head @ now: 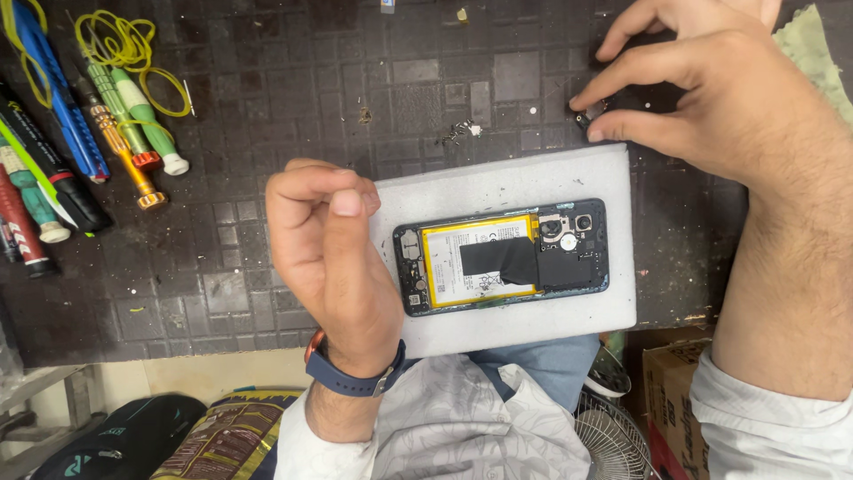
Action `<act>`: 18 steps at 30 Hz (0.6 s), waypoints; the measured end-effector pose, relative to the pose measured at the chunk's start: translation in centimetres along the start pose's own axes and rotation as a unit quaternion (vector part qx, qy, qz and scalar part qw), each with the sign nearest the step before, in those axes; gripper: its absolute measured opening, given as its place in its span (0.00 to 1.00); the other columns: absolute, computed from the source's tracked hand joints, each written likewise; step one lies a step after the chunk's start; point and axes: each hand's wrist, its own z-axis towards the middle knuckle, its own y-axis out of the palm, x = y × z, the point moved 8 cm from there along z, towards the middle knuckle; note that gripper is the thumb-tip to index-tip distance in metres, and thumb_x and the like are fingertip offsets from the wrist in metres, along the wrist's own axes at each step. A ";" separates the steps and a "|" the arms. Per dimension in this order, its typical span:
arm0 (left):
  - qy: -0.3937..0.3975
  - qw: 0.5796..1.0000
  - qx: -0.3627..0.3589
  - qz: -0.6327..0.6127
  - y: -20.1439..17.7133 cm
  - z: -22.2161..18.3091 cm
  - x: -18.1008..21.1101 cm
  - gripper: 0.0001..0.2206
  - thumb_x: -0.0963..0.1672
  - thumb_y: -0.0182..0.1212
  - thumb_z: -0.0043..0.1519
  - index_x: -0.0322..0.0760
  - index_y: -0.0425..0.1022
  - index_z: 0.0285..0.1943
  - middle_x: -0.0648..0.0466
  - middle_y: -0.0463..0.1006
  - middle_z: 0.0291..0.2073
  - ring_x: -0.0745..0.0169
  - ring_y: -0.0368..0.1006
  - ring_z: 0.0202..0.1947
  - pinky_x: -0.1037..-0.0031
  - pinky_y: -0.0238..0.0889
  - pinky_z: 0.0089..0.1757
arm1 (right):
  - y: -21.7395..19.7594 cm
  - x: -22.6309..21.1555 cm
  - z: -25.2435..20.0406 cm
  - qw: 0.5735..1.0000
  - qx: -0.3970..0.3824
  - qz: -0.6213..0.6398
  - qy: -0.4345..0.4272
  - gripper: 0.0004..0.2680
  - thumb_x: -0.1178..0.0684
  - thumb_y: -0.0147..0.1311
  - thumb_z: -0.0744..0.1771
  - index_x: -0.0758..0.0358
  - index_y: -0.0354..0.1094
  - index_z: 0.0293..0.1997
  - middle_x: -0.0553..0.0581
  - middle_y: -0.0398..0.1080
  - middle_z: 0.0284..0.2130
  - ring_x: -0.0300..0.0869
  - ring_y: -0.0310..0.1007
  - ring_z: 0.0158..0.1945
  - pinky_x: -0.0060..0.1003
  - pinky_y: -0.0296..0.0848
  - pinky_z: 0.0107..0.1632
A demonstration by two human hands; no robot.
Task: The person disassembles a smartphone, removes the battery, and uses tweezers to manipulate internal components. The person then reassembles the phone by placing the back cover and securing it.
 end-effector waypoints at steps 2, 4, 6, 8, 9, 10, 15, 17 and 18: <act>0.001 1.000 0.001 0.000 0.0 0.0 0.0 0.02 0.38 0.54 0.76 0.31 0.68 0.51 0.53 0.67 0.43 0.71 0.63 0.38 0.79 0.58 0.45 | 0.2 0.1 -0.1 1.000 0.004 -0.006 -0.002 0.11 0.52 0.72 0.59 0.54 0.80 0.42 0.51 0.71 0.46 0.44 0.66 0.55 0.47 0.59 0.61; 0.002 1.000 0.003 -0.004 0.0 0.0 0.0 0.02 0.38 0.54 0.76 0.31 0.68 0.51 0.54 0.66 0.42 0.71 0.63 0.38 0.79 0.58 0.45 | 0.3 0.1 -0.2 0.999 0.020 -0.041 -0.015 0.09 0.53 0.71 0.61 0.57 0.80 0.42 0.52 0.73 0.42 0.45 0.69 0.51 0.47 0.62 0.58; 0.001 1.000 0.003 -0.008 0.0 -0.1 0.1 0.02 0.38 0.54 0.76 0.31 0.68 0.51 0.54 0.66 0.40 0.71 0.63 0.38 0.79 0.58 0.45 | 0.4 0.1 -0.4 0.998 0.037 -0.051 -0.020 0.06 0.55 0.69 0.65 0.59 0.78 0.43 0.52 0.73 0.40 0.44 0.71 0.48 0.43 0.66 0.54; 0.000 1.000 0.002 -0.005 -0.1 -0.1 0.1 0.02 0.38 0.54 0.76 0.30 0.68 0.51 0.55 0.66 0.40 0.71 0.63 0.38 0.80 0.58 0.45 | 0.3 0.2 -0.7 0.997 0.058 -0.042 -0.014 0.04 0.57 0.66 0.70 0.62 0.76 0.46 0.52 0.73 0.39 0.41 0.73 0.44 0.34 0.69 0.50; 0.001 1.000 -0.002 -0.005 0.0 0.0 0.1 0.02 0.38 0.54 0.76 0.30 0.68 0.51 0.55 0.65 0.40 0.71 0.62 0.38 0.80 0.58 0.44 | 0.2 0.2 -0.8 0.997 0.071 -0.039 -0.011 0.03 0.58 0.65 0.71 0.63 0.75 0.46 0.52 0.74 0.39 0.40 0.73 0.43 0.31 0.70 0.48; 0.001 1.000 -0.002 -0.001 -0.1 -0.1 0.1 0.02 0.38 0.54 0.76 0.30 0.68 0.51 0.55 0.65 0.40 0.72 0.62 0.37 0.81 0.57 0.44 | 0.1 0.1 -1.0 0.996 0.085 -0.035 -0.009 0.03 0.60 0.64 0.72 0.66 0.73 0.47 0.53 0.74 0.38 0.39 0.74 0.40 0.29 0.71 0.45; 0.005 1.000 -0.006 0.004 -0.1 -0.1 0.1 0.02 0.38 0.55 0.76 0.31 0.68 0.51 0.57 0.65 0.40 0.75 0.60 0.36 0.83 0.55 0.41 | -0.7 -0.6 -1.4 0.989 0.143 -0.015 0.022 0.03 0.63 0.61 0.73 0.69 0.71 0.49 0.55 0.74 0.38 0.38 0.74 0.39 0.27 0.71 0.43; 0.005 1.000 -0.004 0.005 -0.2 -0.2 0.2 0.02 0.38 0.55 0.77 0.30 0.68 0.51 0.57 0.65 0.40 0.75 0.59 0.36 0.83 0.55 0.41 | -1.1 -0.9 -1.5 0.987 0.155 -0.011 0.046 0.03 0.63 0.61 0.73 0.69 0.71 0.49 0.55 0.74 0.39 0.38 0.74 0.39 0.27 0.72 0.44; 0.009 1.000 -0.004 0.008 -0.1 -0.1 0.3 0.02 0.38 0.55 0.77 0.30 0.68 0.51 0.57 0.65 0.41 0.75 0.59 0.37 0.83 0.54 0.42 | -1.3 -1.1 -1.4 0.986 0.159 -0.007 0.056 0.03 0.63 0.61 0.72 0.69 0.71 0.50 0.55 0.74 0.39 0.37 0.74 0.40 0.27 0.72 0.44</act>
